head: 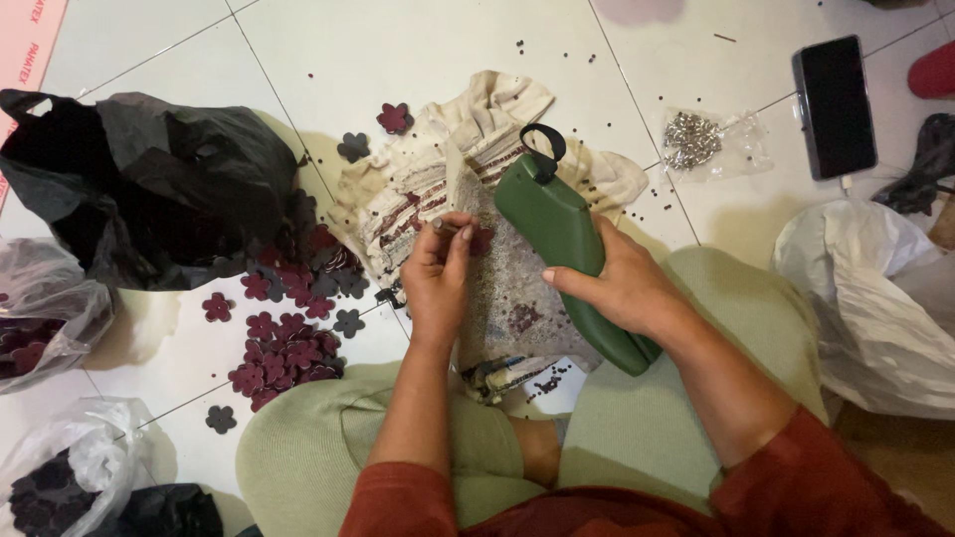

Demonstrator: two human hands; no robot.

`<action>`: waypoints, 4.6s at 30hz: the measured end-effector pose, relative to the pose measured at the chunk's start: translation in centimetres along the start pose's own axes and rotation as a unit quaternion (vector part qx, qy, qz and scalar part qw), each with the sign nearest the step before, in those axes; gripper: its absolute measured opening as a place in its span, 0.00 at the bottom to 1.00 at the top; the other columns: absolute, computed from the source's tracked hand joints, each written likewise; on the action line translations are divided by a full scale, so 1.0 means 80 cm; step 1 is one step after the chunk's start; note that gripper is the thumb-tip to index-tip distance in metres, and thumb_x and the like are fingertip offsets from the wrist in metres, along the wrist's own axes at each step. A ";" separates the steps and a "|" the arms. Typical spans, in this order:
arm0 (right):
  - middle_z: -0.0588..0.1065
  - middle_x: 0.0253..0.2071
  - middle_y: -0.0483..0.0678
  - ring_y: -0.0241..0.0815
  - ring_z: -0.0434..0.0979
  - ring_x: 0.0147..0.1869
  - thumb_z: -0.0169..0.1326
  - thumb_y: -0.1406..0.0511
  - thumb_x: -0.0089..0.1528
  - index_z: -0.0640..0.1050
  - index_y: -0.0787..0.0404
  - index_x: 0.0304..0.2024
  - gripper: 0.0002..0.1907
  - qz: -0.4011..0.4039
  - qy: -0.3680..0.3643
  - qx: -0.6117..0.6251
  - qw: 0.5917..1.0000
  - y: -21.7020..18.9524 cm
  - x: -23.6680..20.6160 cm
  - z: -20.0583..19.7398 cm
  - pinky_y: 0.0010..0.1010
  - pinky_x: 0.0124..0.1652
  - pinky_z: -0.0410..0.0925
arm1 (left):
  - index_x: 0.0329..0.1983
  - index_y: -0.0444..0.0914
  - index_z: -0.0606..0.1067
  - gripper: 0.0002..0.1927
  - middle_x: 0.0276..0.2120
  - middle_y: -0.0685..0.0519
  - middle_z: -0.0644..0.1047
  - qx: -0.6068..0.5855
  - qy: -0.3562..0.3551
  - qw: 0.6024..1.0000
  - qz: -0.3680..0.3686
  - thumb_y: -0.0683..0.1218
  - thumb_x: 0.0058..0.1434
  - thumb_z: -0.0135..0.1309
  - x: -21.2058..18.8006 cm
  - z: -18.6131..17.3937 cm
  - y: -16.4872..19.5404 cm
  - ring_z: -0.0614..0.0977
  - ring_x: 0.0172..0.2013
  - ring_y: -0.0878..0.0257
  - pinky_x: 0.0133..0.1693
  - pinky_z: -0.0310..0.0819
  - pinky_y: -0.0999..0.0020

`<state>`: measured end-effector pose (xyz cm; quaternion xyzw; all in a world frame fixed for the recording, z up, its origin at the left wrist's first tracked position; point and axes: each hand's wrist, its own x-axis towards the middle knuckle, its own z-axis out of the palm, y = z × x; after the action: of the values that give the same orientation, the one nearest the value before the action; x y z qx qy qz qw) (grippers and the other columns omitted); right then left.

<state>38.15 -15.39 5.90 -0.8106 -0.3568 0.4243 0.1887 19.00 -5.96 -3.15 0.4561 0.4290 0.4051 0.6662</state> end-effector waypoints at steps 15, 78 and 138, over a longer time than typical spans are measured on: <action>0.75 0.57 0.60 0.54 0.77 0.60 0.68 0.50 0.44 0.64 0.61 0.69 0.55 -0.018 0.027 -0.044 0.998 -0.008 -0.007 0.001 0.40 0.56 0.68 | 0.51 0.41 0.80 0.11 0.43 0.51 0.85 0.286 -0.030 0.945 0.157 0.39 0.67 0.58 -0.008 -0.002 0.017 0.87 0.42 0.64 0.45 0.81 0.70; 0.74 0.58 0.61 0.55 0.76 0.60 0.67 0.59 0.52 0.66 0.66 0.67 0.44 -0.204 0.125 -0.051 0.970 -0.054 -0.055 0.041 0.41 0.57 0.67 | 0.53 0.40 0.80 0.15 0.46 0.41 0.82 0.270 -0.026 0.949 0.160 0.38 0.64 0.58 -0.007 -0.018 -0.010 0.85 0.47 0.49 0.49 0.80 0.59; 0.81 0.41 0.55 0.46 0.82 0.34 0.64 0.58 0.55 0.69 0.61 0.65 0.37 -0.004 0.045 0.046 0.998 -0.005 -0.022 0.025 0.37 0.35 0.74 | 0.44 0.46 0.82 0.16 0.36 0.46 0.83 0.560 0.070 0.823 -0.063 0.55 0.56 0.61 -0.038 -0.098 0.108 0.84 0.36 0.45 0.38 0.76 0.48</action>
<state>35.66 -16.38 5.98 -0.8177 -0.3318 0.4027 0.2430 9.45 -4.56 4.01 0.6934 0.6552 0.0831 0.2882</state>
